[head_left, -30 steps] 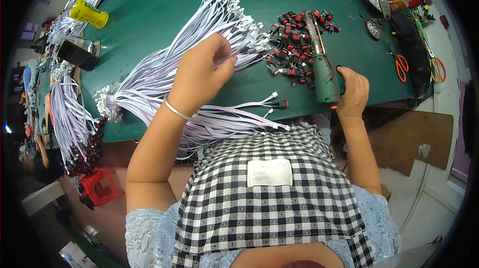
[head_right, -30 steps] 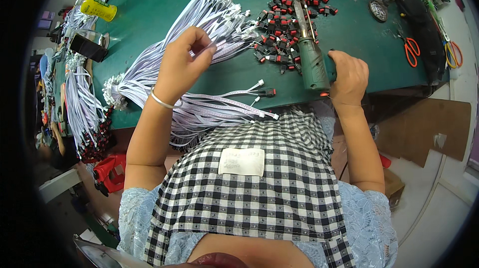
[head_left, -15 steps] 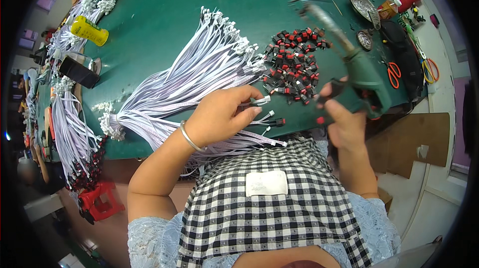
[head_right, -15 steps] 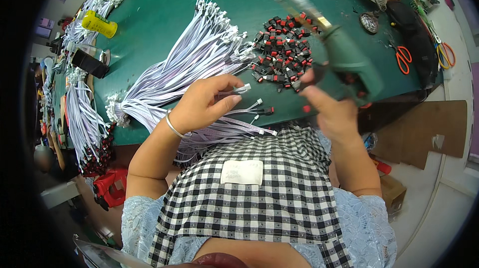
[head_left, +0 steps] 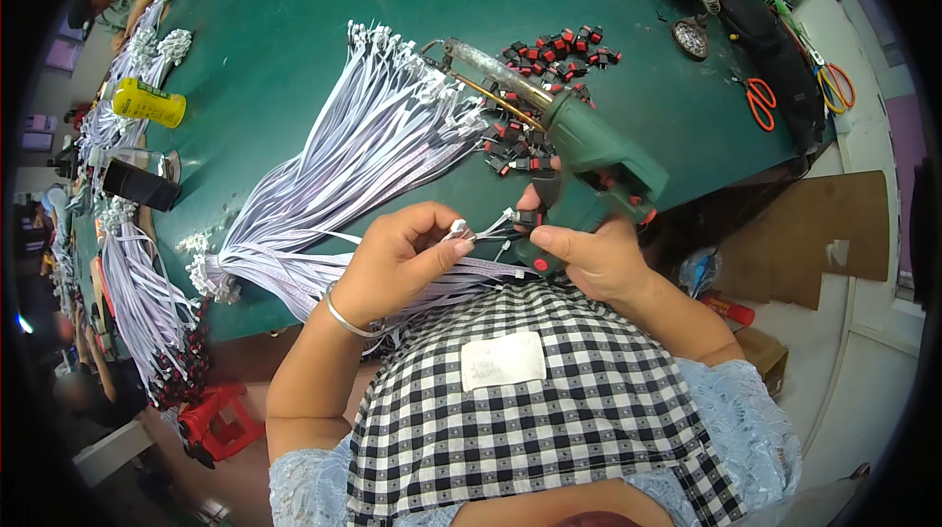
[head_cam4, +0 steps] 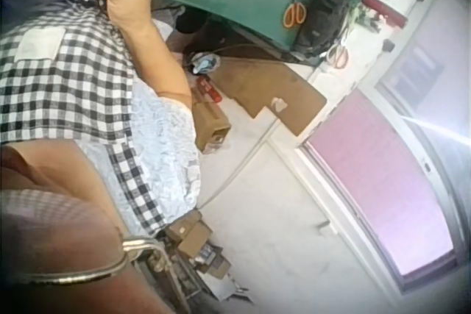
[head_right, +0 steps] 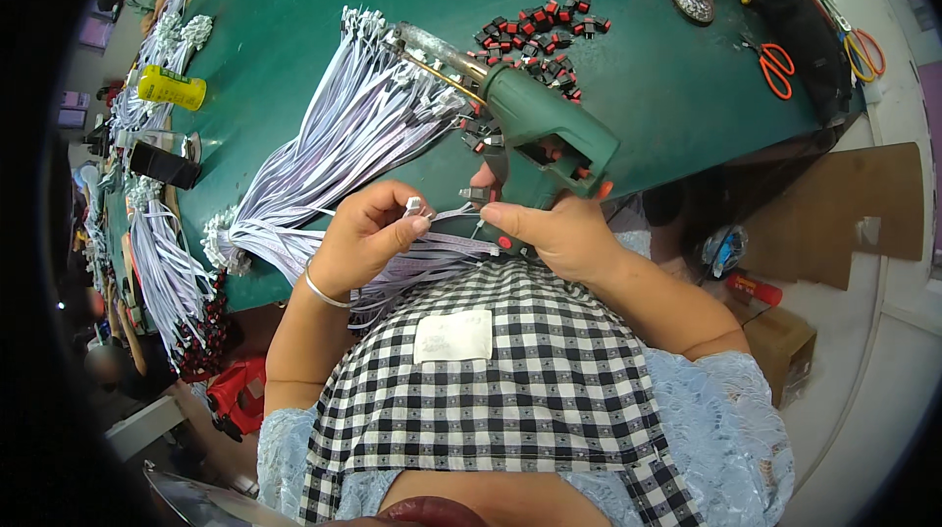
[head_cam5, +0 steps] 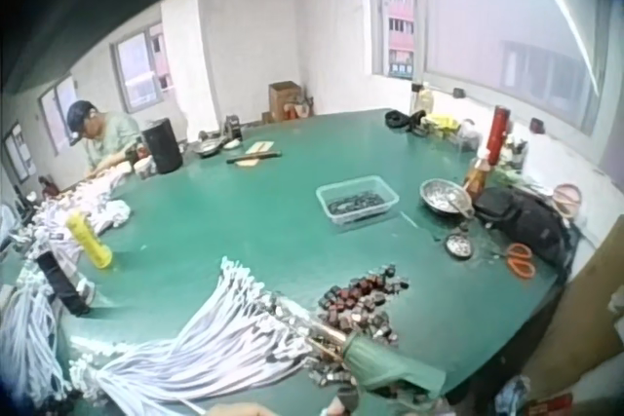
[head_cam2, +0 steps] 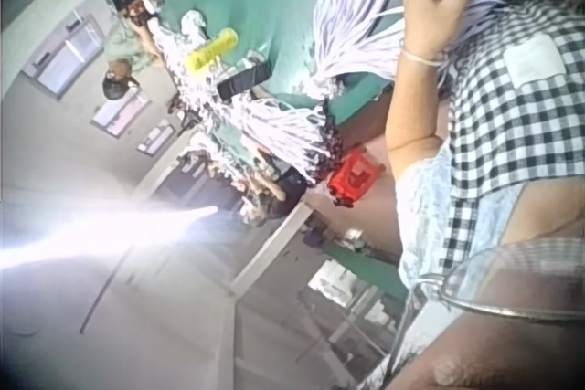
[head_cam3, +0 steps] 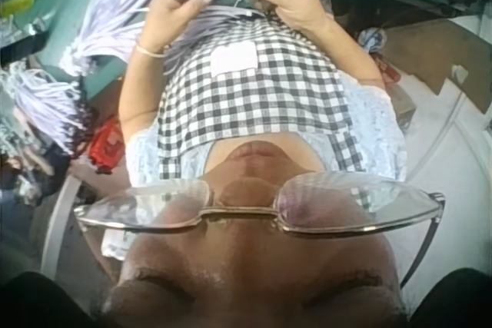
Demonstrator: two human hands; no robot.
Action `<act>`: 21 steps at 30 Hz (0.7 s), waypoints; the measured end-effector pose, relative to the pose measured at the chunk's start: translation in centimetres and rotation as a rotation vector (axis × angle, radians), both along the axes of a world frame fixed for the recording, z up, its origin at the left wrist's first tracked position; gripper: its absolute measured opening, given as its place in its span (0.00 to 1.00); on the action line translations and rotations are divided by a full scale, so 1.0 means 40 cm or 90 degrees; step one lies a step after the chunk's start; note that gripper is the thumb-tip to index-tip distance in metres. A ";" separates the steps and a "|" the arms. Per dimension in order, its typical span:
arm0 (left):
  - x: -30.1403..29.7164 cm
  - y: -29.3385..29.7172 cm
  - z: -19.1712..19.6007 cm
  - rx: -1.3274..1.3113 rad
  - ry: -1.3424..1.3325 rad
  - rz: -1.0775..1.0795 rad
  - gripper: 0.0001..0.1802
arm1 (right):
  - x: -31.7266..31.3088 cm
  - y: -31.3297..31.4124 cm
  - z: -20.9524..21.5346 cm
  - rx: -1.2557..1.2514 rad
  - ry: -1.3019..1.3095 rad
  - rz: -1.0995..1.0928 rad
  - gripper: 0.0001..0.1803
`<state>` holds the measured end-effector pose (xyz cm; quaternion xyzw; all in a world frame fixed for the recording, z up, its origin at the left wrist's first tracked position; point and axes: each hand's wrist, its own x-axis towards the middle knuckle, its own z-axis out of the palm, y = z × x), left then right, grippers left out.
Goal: Using a hot glue gun to attach small red and black electronic components to white bundles of wires
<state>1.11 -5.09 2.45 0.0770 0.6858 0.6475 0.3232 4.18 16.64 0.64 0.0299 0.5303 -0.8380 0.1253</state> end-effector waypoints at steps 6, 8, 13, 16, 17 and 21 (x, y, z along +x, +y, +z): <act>-0.006 -0.010 -0.003 -0.052 0.091 -0.041 0.08 | 0.005 -0.008 0.002 0.112 0.051 0.023 0.30; 0.002 -0.002 0.003 -0.003 0.047 0.003 0.08 | 0.010 -0.014 0.006 0.065 0.009 0.008 0.28; 0.009 -0.001 0.004 0.094 -0.038 0.077 0.07 | 0.012 -0.043 0.012 -0.102 -0.101 -0.085 0.11; 0.015 -0.004 0.001 0.023 -0.014 0.032 0.05 | 0.008 -0.057 0.011 -0.086 -0.084 -0.078 0.11; 0.016 0.004 0.002 0.007 0.009 0.041 0.05 | 0.004 -0.064 0.010 -0.073 -0.072 -0.102 0.11; 0.012 0.017 -0.007 0.025 0.097 0.066 0.03 | -0.011 -0.091 0.005 -0.016 -0.044 -0.114 0.12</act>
